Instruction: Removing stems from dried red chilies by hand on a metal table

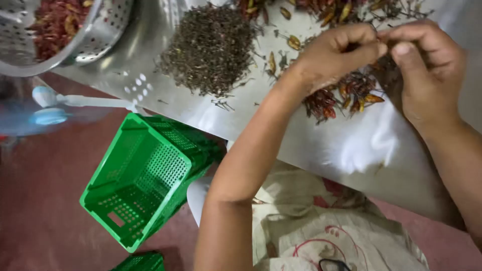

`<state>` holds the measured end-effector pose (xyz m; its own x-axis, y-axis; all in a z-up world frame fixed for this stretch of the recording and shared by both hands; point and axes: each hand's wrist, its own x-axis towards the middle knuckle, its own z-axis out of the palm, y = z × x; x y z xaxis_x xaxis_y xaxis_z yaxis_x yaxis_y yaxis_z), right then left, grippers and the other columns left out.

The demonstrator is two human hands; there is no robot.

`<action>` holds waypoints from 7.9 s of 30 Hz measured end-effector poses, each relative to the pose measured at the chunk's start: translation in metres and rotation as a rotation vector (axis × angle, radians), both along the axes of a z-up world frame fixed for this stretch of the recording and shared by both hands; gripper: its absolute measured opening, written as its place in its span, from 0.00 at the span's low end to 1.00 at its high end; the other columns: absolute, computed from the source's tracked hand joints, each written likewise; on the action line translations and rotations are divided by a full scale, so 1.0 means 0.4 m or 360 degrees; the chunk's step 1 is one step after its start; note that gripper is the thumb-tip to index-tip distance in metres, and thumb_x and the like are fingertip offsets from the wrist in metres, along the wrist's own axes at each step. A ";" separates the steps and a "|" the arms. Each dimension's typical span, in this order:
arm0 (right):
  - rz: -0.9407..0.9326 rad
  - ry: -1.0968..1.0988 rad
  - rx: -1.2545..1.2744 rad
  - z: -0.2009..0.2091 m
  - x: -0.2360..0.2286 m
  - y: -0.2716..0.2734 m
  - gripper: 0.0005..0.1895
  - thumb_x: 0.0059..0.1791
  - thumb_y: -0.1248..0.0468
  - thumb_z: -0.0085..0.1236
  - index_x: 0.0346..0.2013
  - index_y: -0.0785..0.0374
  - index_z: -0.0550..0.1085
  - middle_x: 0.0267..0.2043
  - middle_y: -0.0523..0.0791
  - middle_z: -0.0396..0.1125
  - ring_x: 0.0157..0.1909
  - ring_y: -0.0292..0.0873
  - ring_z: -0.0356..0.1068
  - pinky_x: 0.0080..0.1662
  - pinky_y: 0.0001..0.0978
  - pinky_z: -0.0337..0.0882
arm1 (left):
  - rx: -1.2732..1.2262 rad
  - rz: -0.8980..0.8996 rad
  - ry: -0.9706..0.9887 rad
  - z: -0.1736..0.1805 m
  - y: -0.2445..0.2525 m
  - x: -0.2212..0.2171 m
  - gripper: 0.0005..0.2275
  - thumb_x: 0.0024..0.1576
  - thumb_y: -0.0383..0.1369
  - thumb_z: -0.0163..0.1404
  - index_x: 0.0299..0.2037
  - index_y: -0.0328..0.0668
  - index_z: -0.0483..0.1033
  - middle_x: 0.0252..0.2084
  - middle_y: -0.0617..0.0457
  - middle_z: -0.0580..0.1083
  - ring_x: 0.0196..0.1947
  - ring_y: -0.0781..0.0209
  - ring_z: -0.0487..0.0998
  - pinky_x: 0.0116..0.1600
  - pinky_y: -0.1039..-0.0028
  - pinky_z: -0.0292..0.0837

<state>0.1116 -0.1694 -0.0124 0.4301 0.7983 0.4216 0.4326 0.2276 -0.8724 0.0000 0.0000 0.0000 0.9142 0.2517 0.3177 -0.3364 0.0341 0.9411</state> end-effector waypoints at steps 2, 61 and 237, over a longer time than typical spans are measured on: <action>-0.0211 0.0036 -0.0157 -0.016 0.019 0.001 0.14 0.68 0.58 0.53 0.56 0.69 0.71 0.54 0.48 0.68 0.55 0.41 0.66 0.62 0.35 0.67 | 0.0090 -0.0072 -0.0028 -0.014 0.012 0.018 0.10 0.59 0.38 0.50 0.26 0.56 0.65 0.26 0.67 0.61 0.29 0.74 0.61 0.36 0.80 0.58; -0.0344 -0.0246 0.0146 0.036 0.001 0.038 0.06 0.61 0.82 0.49 0.51 0.74 0.69 0.49 0.55 0.65 0.52 0.51 0.64 0.55 0.40 0.64 | 0.1845 0.0367 0.1234 0.235 -0.085 -0.251 0.14 0.59 0.28 0.51 0.55 0.45 0.78 0.57 0.51 0.76 0.56 0.55 0.75 0.62 0.64 0.76; -0.0523 -0.1333 -0.0388 0.008 0.020 0.024 0.08 0.56 0.60 0.65 0.48 0.56 0.82 0.46 0.42 0.64 0.54 0.52 0.54 0.49 0.45 0.47 | 0.0663 0.0610 0.0755 -0.008 0.013 0.006 0.06 0.62 0.33 0.48 0.32 0.50 0.72 0.38 0.57 0.72 0.35 0.64 0.75 0.40 0.78 0.73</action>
